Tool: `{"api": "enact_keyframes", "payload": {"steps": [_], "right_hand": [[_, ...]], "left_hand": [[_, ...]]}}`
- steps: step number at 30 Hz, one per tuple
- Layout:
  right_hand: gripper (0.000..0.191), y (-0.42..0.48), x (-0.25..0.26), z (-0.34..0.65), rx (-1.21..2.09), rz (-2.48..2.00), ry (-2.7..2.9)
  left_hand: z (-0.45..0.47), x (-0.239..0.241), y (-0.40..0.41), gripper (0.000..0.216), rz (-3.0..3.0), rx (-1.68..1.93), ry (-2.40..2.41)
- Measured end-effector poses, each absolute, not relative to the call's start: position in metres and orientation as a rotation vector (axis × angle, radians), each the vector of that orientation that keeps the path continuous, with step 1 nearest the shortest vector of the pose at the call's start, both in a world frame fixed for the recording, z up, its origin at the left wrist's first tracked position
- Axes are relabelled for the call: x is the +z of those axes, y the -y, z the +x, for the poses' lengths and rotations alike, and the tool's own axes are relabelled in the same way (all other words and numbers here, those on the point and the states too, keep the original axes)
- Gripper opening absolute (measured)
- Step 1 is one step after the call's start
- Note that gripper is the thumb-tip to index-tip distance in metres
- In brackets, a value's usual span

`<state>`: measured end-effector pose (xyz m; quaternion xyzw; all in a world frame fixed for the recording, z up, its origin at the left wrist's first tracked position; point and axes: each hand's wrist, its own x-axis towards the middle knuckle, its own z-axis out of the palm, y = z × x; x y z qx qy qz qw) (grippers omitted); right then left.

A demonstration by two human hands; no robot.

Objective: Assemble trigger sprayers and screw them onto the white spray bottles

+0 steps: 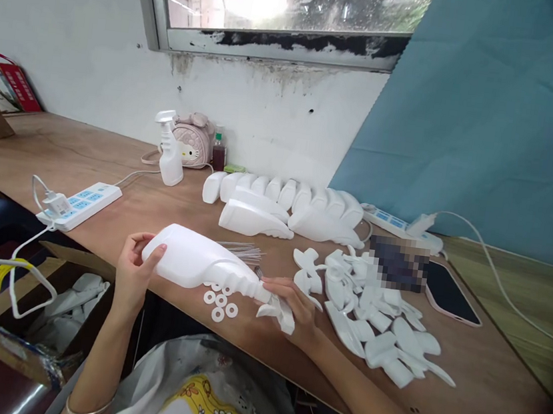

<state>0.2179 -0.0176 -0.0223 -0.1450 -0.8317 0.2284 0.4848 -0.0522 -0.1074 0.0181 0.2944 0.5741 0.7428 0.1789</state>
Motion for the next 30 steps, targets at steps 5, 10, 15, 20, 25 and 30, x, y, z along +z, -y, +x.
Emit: {"api": "enact_keyframes", "payload": {"steps": [5, 10, 15, 20, 25, 30], "right_hand": [[0.024, 0.022, -0.023, 0.214, 0.777, -0.732, 1.944], [0.036, 0.02, -0.02, 0.21, 1.103, -0.92, 1.729], [0.047, 0.014, -0.017, 0.207, 1.355, -0.956, 1.57], [0.047, 0.011, -0.021, 0.202, 1.68, -0.9, 1.341], [0.043, 0.012, -0.025, 0.2, 1.818, -0.881, 1.251], [0.045, 0.015, -0.023, 0.198, 1.794, -0.885, 1.24]], "left_hand": [[-0.058, 0.024, 0.112, 0.053, 1.031, 2.079, -1.38], [-0.062, 0.02, 0.113, 0.053, 1.107, 2.096, -1.338], [-0.059, 0.014, 0.111, 0.045, 1.169, 2.209, -1.276], [-0.057, 0.009, 0.107, 0.042, 1.18, 2.225, -1.267], [-0.059, 0.007, 0.105, 0.043, 1.275, 2.14, -1.437], [-0.03, 0.024, 0.112, 0.061, 1.707, 1.935, -2.044]]}}
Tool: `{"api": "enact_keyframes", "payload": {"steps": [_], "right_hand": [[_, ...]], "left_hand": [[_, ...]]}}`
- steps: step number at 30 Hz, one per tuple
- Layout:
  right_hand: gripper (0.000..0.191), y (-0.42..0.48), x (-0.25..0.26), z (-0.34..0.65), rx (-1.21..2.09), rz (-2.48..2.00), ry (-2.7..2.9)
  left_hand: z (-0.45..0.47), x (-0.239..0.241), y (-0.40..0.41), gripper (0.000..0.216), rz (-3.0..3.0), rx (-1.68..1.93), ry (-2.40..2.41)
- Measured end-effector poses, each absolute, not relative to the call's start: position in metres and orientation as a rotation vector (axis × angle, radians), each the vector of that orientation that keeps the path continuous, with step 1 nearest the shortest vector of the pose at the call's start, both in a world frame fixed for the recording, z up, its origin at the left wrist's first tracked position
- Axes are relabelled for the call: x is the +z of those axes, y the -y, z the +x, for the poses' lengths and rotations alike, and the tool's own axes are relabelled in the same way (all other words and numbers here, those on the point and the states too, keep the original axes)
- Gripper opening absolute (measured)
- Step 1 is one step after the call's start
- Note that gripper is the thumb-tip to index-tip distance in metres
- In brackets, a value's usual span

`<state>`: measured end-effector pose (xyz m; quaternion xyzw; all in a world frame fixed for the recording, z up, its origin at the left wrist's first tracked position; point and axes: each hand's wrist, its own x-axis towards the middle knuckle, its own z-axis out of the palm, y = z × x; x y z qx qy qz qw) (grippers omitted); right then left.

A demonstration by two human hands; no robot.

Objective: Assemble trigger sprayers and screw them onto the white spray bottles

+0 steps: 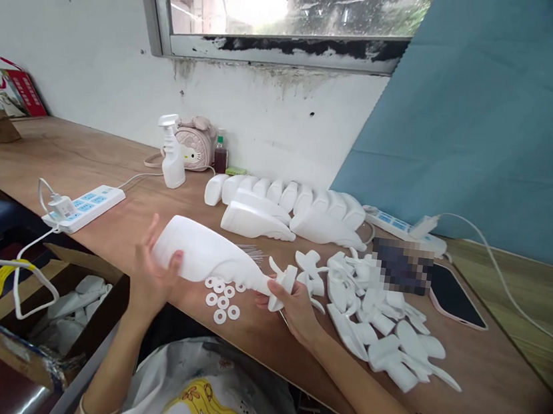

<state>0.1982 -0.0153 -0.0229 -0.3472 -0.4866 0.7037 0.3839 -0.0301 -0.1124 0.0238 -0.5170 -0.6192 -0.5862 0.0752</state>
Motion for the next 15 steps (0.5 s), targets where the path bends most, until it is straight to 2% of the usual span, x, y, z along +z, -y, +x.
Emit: {"api": "enact_keyframes", "payload": {"steps": [3, 5, 7, 10, 15], "right_hand": [[0.044, 0.02, -0.023, 0.197, 1.756, -0.873, 1.307], [0.041, 0.022, -0.024, 0.197, 1.706, -0.849, 1.355], [0.038, 0.021, -0.027, 0.197, 1.653, -0.827, 1.393], [0.038, 0.018, -0.031, 0.196, 1.61, -0.819, 1.435], [0.047, 0.016, -0.035, 0.197, 1.678, -0.733, 1.446]], "left_hand": [[0.006, 0.038, 0.114, 0.069, -1.916, -1.1, 1.668], [0.027, 0.044, 0.106, 0.063, -2.232, -0.665, 1.472], [0.039, 0.046, 0.093, 0.054, -2.333, -0.4, 1.312], [0.041, 0.043, 0.072, 0.038, -2.3, -0.298, 1.131], [0.023, 0.046, 0.058, 0.026, -2.245, -0.406, 0.912]]}}
